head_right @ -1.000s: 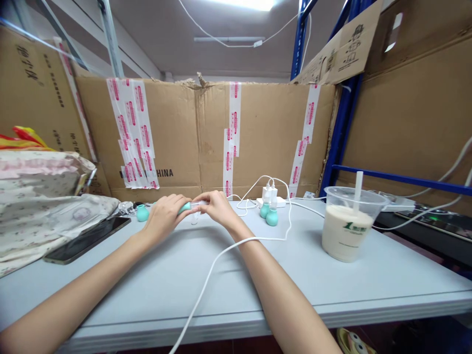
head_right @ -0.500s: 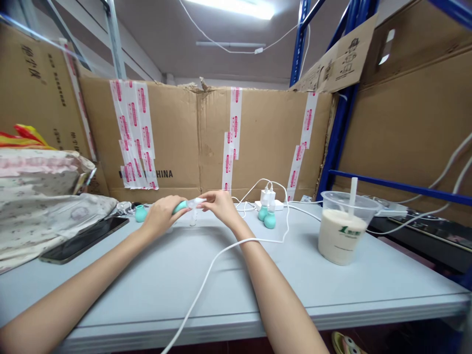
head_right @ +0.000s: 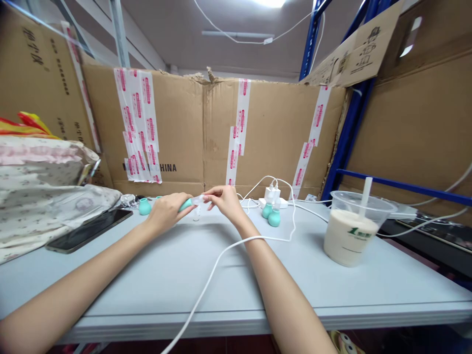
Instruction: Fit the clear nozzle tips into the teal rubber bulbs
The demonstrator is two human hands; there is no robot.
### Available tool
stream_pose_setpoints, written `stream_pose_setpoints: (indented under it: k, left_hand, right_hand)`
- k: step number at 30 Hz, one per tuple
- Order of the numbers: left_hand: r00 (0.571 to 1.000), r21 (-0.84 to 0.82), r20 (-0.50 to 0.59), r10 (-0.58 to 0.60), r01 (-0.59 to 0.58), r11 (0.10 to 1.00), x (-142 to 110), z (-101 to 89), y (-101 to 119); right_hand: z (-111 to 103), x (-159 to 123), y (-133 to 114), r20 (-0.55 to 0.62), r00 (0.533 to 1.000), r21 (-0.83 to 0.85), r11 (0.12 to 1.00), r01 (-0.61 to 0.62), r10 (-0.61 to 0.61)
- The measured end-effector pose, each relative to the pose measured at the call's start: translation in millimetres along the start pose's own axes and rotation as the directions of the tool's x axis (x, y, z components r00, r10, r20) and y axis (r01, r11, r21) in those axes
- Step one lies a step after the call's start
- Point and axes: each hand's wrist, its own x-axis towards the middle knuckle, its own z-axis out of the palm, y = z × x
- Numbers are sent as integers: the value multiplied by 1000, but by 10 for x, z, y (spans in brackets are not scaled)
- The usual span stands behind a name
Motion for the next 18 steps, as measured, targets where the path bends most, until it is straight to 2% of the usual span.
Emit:
stream_pose_setpoints:
  k: [3,7,15,18]
  left_hand:
    - [996,26,4,88,-88,996,-22,24,-13]
    - [987,91,17,158,-159,983,-30,8,16]
    - [984,71,7,180,-180,981,-24,-48,55]
    - [992,58,1,130,-129,990,-6,-73,24]
  right_hand:
    - [-21,13,50,90,995,58,997,-53,48]
    - [-54,6,53,154,985,98,991,-94,79]
    - [-83,4,39,224,970,159,978,-135,98]
    - [-28,22,63,179,980,196,973,-123,88]
